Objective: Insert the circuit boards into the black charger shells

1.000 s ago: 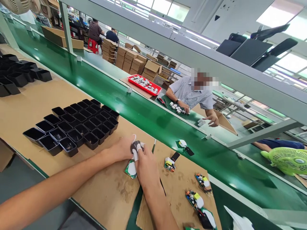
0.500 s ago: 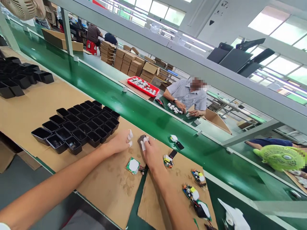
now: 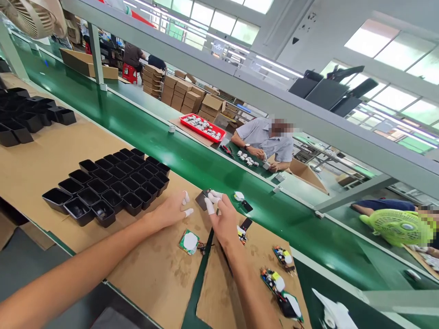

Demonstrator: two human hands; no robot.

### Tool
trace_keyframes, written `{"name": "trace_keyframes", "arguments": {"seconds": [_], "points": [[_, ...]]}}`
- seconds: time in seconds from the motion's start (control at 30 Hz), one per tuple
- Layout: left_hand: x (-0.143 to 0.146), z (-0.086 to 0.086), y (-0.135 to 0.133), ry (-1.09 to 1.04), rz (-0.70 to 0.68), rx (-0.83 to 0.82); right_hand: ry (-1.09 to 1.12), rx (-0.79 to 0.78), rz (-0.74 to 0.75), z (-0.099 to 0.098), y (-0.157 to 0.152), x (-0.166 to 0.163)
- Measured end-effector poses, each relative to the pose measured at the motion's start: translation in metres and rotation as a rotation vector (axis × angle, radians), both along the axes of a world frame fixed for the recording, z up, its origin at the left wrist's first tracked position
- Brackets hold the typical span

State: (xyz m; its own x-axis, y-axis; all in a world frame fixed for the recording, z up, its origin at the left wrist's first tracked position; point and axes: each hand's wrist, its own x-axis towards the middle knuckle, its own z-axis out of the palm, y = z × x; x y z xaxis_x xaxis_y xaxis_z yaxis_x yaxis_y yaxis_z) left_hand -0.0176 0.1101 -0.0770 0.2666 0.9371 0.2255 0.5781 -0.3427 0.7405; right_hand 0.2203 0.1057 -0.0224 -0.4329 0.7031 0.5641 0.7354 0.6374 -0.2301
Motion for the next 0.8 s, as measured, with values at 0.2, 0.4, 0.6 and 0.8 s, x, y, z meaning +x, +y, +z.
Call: {"name": "trace_keyframes", "arguments": {"seconds": [0.2,0.4,0.6,0.8], "points": [[0.001,0.006,-0.003,-0.003,0.018,-0.052,-0.055,-0.114,0.066,-0.011,0.000,0.003],[0.002,0.017,-0.008,-0.007,0.036,-0.092,-0.010,-0.132,0.073,-0.005,0.004,-0.001],[-0.001,0.021,-0.010,-0.009,0.044,-0.110,0.058,-0.141,0.082,-0.011,0.004,-0.005],[0.002,0.024,-0.011,0.004,0.027,-0.096,0.012,-0.137,0.055,-0.003,-0.010,-0.002]]}}
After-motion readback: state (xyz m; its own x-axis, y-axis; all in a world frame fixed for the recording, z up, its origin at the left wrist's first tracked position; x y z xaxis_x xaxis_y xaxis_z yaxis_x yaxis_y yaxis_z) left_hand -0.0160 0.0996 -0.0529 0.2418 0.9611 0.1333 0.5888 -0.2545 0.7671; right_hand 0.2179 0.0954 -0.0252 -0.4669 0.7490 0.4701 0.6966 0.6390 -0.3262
